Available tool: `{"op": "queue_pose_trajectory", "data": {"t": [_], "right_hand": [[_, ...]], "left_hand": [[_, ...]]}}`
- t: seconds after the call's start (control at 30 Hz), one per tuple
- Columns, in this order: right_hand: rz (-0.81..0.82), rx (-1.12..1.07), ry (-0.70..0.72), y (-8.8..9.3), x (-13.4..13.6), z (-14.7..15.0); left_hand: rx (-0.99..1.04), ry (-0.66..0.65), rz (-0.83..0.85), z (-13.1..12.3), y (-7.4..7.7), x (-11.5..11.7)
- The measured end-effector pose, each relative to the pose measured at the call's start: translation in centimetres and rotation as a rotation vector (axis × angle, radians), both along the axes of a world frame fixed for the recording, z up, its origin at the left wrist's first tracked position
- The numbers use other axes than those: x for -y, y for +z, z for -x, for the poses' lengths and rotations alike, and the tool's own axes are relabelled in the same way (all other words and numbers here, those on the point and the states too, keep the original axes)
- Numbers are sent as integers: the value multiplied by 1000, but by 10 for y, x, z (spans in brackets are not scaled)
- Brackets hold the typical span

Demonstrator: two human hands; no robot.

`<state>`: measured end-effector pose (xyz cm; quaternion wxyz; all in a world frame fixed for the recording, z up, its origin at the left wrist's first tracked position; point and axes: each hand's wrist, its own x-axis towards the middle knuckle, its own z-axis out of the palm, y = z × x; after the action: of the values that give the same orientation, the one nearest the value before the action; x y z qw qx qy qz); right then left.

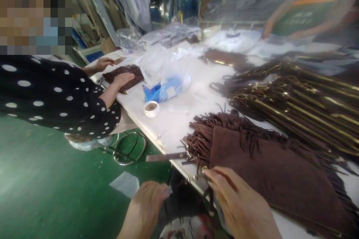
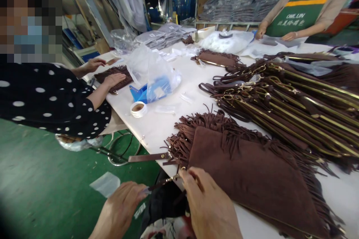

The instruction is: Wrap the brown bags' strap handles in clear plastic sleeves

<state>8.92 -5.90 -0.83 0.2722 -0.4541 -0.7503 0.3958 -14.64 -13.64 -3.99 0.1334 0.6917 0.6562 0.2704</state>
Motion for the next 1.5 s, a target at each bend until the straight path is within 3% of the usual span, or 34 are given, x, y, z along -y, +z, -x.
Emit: {"op": "queue_pose_trajectory", "data": {"t": [0.13, 0.23, 0.37, 0.67, 0.77, 1.0, 1.1, 1.3, 1.5], "right_hand": [[-308, 239, 126, 19, -42, 8], [-431, 435, 224, 25, -61, 9], [-463, 534, 258, 23, -63, 8], [-383, 463, 298, 22, -64, 4], [-375, 444, 289, 22, -64, 3], [-307, 360, 296, 26, -66, -3], [-278, 318, 306, 27, -67, -5], [-222, 211, 358, 34, -70, -10], [-187, 126, 373, 36, -69, -16]], "left_hand": [[374, 185, 247, -20, -2, -3], [594, 214, 380, -33, 1, -9], [617, 168, 378, -41, 7, -18], [823, 144, 436, -61, 17, -48], [802, 165, 423, -67, 18, -54], [437, 136, 368, -72, 33, -54], [465, 167, 366, -77, 33, -56], [761, 233, 435, -82, 27, -67], [605, 200, 377, -87, 29, -81]]}}
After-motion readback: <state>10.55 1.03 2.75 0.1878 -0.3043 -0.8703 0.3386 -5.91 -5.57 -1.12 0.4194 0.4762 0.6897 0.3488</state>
